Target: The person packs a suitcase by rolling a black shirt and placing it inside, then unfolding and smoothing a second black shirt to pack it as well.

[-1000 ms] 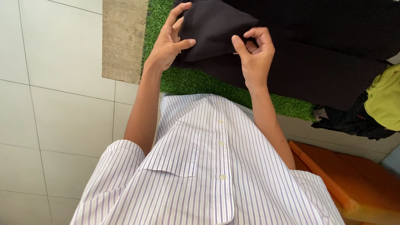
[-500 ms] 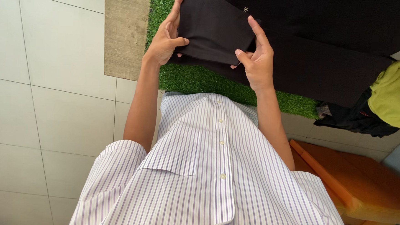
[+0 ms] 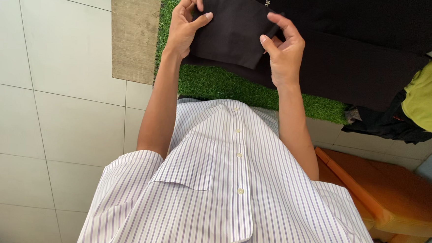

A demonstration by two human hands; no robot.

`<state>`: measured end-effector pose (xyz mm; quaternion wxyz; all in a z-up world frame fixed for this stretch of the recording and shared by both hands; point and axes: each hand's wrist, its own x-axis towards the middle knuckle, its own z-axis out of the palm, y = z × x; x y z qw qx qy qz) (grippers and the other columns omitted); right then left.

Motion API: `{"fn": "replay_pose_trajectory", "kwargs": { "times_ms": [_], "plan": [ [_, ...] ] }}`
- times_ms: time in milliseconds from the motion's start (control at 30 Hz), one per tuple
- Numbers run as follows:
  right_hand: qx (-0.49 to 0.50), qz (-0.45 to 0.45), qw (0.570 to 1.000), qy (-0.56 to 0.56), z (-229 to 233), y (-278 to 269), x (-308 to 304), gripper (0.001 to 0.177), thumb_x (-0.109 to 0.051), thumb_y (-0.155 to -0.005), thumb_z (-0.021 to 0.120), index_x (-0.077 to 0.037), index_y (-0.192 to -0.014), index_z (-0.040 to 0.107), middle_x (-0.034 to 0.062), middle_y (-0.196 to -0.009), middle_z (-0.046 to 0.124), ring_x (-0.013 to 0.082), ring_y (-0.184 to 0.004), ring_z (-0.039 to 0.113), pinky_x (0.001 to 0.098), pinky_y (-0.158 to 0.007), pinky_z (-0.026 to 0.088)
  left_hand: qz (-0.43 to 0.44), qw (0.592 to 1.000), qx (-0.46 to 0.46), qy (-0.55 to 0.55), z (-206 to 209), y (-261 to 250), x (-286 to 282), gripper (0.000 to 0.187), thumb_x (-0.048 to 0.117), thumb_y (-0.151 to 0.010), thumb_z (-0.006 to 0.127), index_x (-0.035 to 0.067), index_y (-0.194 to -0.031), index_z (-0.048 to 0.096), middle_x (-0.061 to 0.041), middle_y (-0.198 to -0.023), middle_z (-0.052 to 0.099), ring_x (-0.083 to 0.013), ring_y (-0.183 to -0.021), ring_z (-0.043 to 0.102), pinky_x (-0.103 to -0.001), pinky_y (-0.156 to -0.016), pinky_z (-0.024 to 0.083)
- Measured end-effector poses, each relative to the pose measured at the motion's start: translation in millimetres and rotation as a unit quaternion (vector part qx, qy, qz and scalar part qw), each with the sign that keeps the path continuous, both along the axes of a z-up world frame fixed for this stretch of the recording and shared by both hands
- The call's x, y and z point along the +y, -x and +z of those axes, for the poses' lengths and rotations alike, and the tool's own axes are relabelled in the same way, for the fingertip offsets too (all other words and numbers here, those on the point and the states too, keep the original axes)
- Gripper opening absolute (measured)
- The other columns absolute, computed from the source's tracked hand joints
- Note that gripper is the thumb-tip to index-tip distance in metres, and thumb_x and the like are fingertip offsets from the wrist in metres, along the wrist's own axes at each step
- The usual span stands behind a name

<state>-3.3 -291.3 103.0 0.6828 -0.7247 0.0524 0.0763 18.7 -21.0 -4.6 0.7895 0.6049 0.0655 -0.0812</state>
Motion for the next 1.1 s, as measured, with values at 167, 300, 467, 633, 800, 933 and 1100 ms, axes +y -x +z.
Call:
{"fn": "replay_pose_trajectory", "kwargs": {
  "times_ms": [167,300,467,633,800,933,1100],
  "plan": [
    [0.018,-0.010,0.999,-0.043,7.6,-7.1,-2.1,0.069,0.011,-0.091,0.072,0.000,-0.153,0.045,0.0193,-0.139,0.059,0.0087,-0.086,0.069,0.0220,-0.069,0.059,-0.001,1.000,-0.016,0.004,30.8,0.9,-1.7,0.053,0.001,-0.084,0.077,0.016,-0.133,0.066,-0.003,-0.147,0.059,-0.0201,-0.149,0.044,-0.038,-0.130,0.031],
    [0.003,0.014,0.999,-0.031,-0.1,-5.8,-8.3,0.071,0.013,-0.093,0.070,0.002,-0.156,0.039,0.0150,-0.155,0.046,0.0093,-0.087,0.071,0.0230,-0.074,0.062,-0.019,0.999,-0.012,0.049,30.9,2.8,0.7,0.061,-0.002,-0.088,0.075,0.016,-0.144,0.060,-0.005,-0.155,0.054,-0.0236,-0.155,0.040,-0.040,-0.134,0.028],
    [-0.024,0.057,0.997,0.052,-4.7,4.7,-8.8,0.050,0.011,-0.099,0.068,-0.001,-0.145,0.052,0.0109,-0.144,0.051,0.0057,-0.080,0.063,0.0200,-0.069,0.059,-0.012,1.000,-0.018,0.011,22.7,4.7,-5.1,0.048,0.006,-0.095,0.080,0.014,-0.138,0.060,-0.008,-0.155,0.052,-0.0215,-0.152,0.042,-0.037,-0.121,0.041],
    [-0.059,0.038,0.974,0.213,5.2,13.3,0.3,0.041,0.003,-0.099,0.073,-0.006,-0.137,0.061,0.0103,-0.129,0.052,0.0099,-0.088,0.057,0.0245,-0.074,0.054,0.047,0.984,0.031,-0.169,35.7,-2.0,-5.6,0.040,0.017,-0.100,0.076,0.013,-0.136,0.060,-0.009,-0.138,0.060,-0.0239,-0.094,0.053,-0.029,-0.076,0.050],
    [-0.182,0.008,0.889,0.420,13.6,29.0,23.7,0.046,-0.015,-0.099,0.070,-0.010,-0.142,0.056,0.0111,-0.136,0.045,0.0256,-0.127,0.044,0.0422,-0.111,0.042,0.104,0.920,-0.075,-0.370,56.2,8.0,-15.2,0.025,0.019,-0.110,0.061,0.010,-0.133,0.060,-0.011,-0.140,0.053,-0.0223,-0.113,0.060,-0.033,-0.092,0.052],
    [-0.194,0.074,0.867,0.453,-4.8,35.7,48.1,0.059,-0.027,-0.109,0.055,-0.004,-0.160,0.035,0.0147,-0.166,0.031,0.0322,-0.157,0.023,0.0509,-0.130,0.017,0.053,0.882,-0.189,-0.429,76.6,42.1,-55.7,0.035,0.019,-0.115,0.053,0.008,-0.148,0.051,-0.011,-0.158,0.046,-0.0297,-0.151,0.040,-0.044,-0.126,0.035],
    [-0.145,0.169,0.834,0.505,-23.1,36.3,44.9,0.067,-0.035,-0.114,0.045,0.001,-0.166,0.021,0.0160,-0.175,0.014,0.0312,-0.164,0.008,0.0543,-0.133,0.008,0.003,0.886,-0.188,-0.423,75.2,62.4,-89.8,0.050,0.026,-0.114,0.044,0.009,-0.161,0.040,-0.011,-0.171,0.029,-0.0336,-0.161,0.027,-0.047,-0.133,0.027]
  ]
}}
